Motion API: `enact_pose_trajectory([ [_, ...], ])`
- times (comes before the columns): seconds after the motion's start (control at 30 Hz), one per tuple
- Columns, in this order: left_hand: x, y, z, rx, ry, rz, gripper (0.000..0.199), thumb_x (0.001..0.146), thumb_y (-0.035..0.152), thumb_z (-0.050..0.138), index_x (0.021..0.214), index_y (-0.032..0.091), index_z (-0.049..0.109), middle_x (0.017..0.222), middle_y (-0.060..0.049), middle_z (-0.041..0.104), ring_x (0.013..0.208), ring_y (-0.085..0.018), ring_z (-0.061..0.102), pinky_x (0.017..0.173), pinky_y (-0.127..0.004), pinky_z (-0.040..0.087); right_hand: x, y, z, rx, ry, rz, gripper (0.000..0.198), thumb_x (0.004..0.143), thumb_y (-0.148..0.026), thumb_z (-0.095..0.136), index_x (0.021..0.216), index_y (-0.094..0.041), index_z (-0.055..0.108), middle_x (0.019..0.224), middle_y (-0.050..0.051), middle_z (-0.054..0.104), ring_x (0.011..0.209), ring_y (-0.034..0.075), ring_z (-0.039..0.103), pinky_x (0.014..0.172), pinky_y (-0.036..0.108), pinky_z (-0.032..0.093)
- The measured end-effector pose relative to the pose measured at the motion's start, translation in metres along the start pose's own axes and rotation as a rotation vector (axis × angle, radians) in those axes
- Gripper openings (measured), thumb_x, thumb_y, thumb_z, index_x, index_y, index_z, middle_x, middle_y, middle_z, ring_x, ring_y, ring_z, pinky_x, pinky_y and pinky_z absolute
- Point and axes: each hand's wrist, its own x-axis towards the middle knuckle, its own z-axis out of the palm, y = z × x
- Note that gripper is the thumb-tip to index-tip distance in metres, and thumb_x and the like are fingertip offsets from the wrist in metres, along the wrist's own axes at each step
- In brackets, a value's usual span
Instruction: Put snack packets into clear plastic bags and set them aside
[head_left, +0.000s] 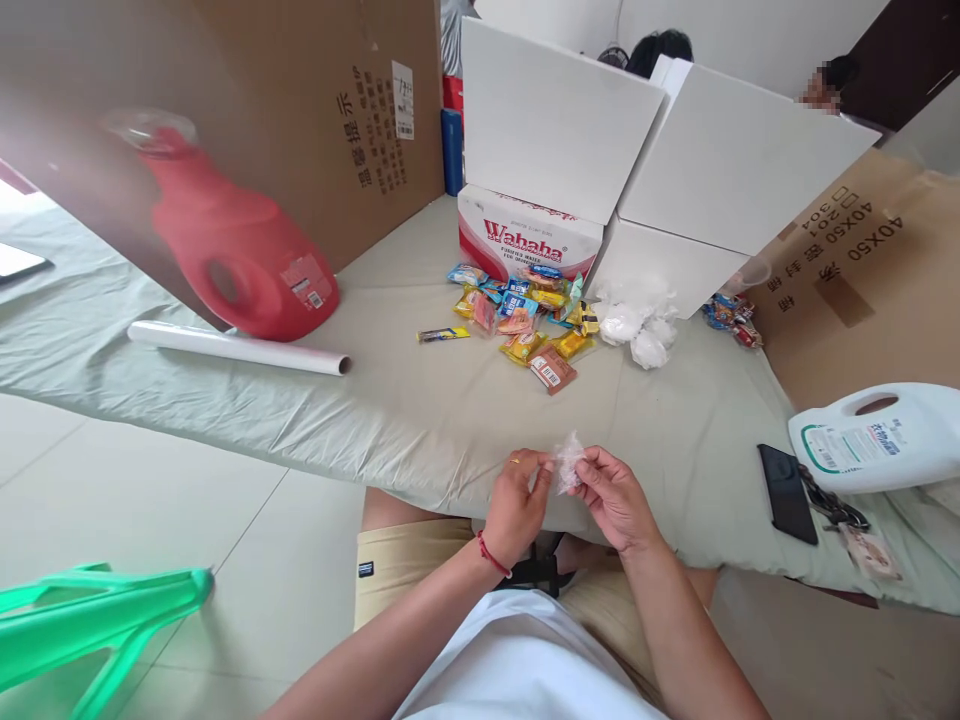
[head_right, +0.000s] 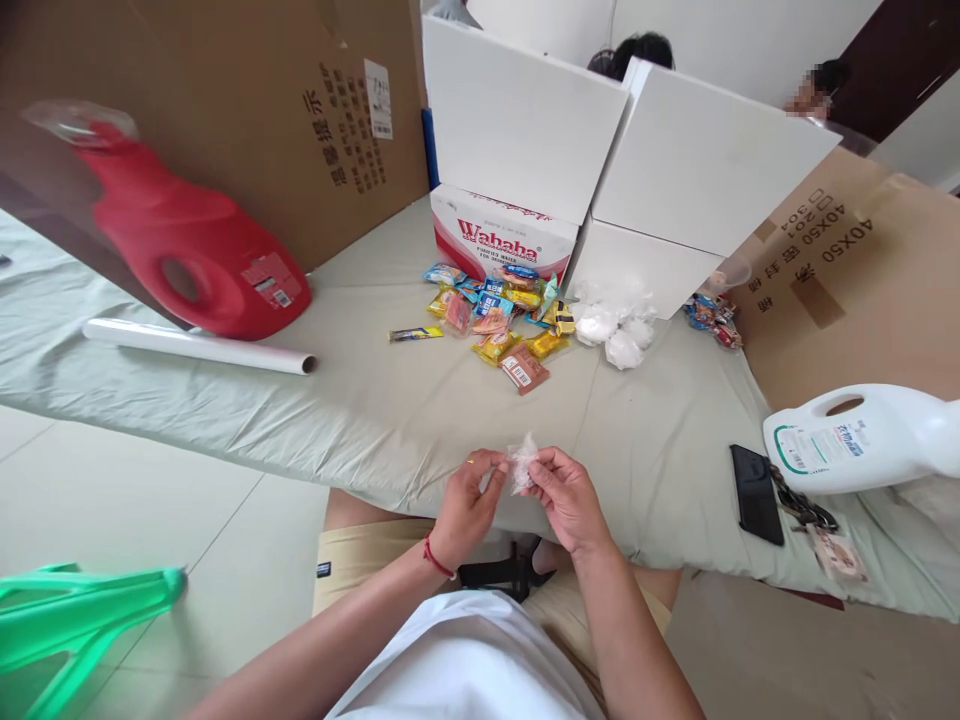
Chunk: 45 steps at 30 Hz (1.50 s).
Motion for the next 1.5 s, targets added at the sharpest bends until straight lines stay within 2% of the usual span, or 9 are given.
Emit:
enact_pose_trajectory([
  [0.13, 0.012, -0.011, -0.001, -0.065, 0.043, -0.129, 0.032, 0.097, 0.051, 0.053, 0.085, 0.023, 0.064, 0.076, -0.002, 0.063, 0.072, -0.018, 0.055, 0.072, -0.03, 0.042, 0.003, 0.004, -0.013, -0.04, 0.064, 0.038, 0.038, 0.061, -0.049, 0.095, 0.078, -0.021, 0.075, 0.072, -0.001, 0.064, 0.065, 0.012, 0.055, 0.062, 0.026, 0.051],
  [0.33, 0.028, -0.018, -0.021, -0.069, -0.02, -0.217, 0.038, 0.095, 0.055, 0.054, 0.078, 0.022, 0.057, 0.061, 0.005, 0.042, 0.058, -0.013, 0.037, 0.057, -0.026, 0.029, 0.018, 0.004, -0.043, -0.059, 0.111, 0.056, 0.039, 0.063, -0.047, 0.094, 0.083, -0.019, 0.076, 0.066, -0.004, 0.054, 0.05, 0.005, 0.036, 0.045, 0.02, 0.029],
  [0.47, 0.032, -0.029, -0.027, -0.228, -0.024, -0.332, 0.046, 0.092, 0.062, 0.056, 0.071, 0.021, 0.051, 0.061, 0.006, 0.035, 0.058, -0.011, 0.03, 0.054, -0.025, 0.025, 0.034, -0.002, -0.041, -0.116, 0.138, 0.031, 0.039, 0.065, -0.049, 0.091, 0.086, -0.02, 0.074, 0.071, -0.003, 0.057, 0.053, 0.007, 0.037, 0.048, 0.023, 0.03],
  [0.67, 0.032, -0.035, -0.024, -0.232, 0.049, -0.348, 0.043, 0.093, 0.061, 0.055, 0.076, 0.021, 0.054, 0.062, 0.007, 0.033, 0.058, -0.011, 0.028, 0.056, -0.025, 0.026, 0.039, 0.008, -0.025, -0.383, 0.408, -0.194, 0.036, 0.078, -0.058, 0.077, 0.088, -0.024, 0.07, 0.07, -0.002, 0.058, 0.056, 0.012, 0.04, 0.052, 0.027, 0.032],
  [0.83, 0.027, -0.031, -0.021, -0.208, -0.026, -0.27, 0.05, 0.091, 0.066, 0.056, 0.074, 0.019, 0.055, 0.062, 0.006, 0.036, 0.06, -0.011, 0.031, 0.058, -0.026, 0.028, 0.039, 0.029, -0.005, -0.45, 0.235, -0.073, 0.042, 0.079, -0.056, 0.077, 0.104, -0.023, 0.07, 0.081, -0.001, 0.065, 0.057, 0.011, 0.043, 0.054, 0.026, 0.036],
  [0.97, 0.027, -0.027, -0.023, -0.269, -0.064, -0.361, 0.058, 0.094, 0.073, 0.043, 0.074, 0.02, 0.055, 0.058, 0.005, 0.04, 0.056, -0.012, 0.035, 0.056, -0.027, 0.03, 0.044, 0.044, 0.009, -0.405, 0.125, -0.067, 0.033, 0.08, -0.052, 0.076, 0.089, -0.021, 0.071, 0.08, 0.001, 0.067, 0.062, 0.013, 0.052, 0.06, 0.026, 0.042],
  [1.07, 0.032, -0.018, -0.028, -0.228, -0.051, -0.411, 0.062, 0.095, 0.076, 0.035, 0.078, 0.02, 0.057, 0.058, 0.004, 0.045, 0.056, -0.014, 0.041, 0.057, -0.029, 0.033, 0.045, 0.045, 0.014, -0.473, 0.118, -0.138, 0.027, 0.086, -0.048, 0.07, 0.088, -0.021, 0.071, 0.078, 0.001, 0.068, 0.063, 0.014, 0.053, 0.062, 0.027, 0.043],
  [1.27, 0.034, -0.006, -0.029, -0.075, -0.021, -0.385, 0.038, 0.088, 0.059, 0.06, 0.084, 0.021, 0.06, 0.081, -0.002, 0.062, 0.078, -0.018, 0.053, 0.068, -0.029, 0.039, 0.039, 0.034, 0.02, -0.718, 0.153, -0.343, 0.019, 0.092, -0.039, 0.065, 0.088, -0.022, 0.073, 0.081, 0.001, 0.065, 0.067, 0.015, 0.054, 0.066, 0.028, 0.044],
  [1.5, 0.036, -0.015, -0.02, -0.399, 0.127, -0.477, 0.027, 0.086, 0.044, 0.058, 0.072, 0.021, 0.052, 0.068, 0.003, 0.055, 0.064, -0.012, 0.05, 0.061, -0.025, 0.04, 0.034, 0.03, -0.002, -0.463, 0.238, -0.257, 0.025, 0.087, -0.046, 0.07, 0.092, -0.022, 0.072, 0.078, 0.0, 0.064, 0.065, 0.014, 0.051, 0.056, 0.025, 0.041],
])
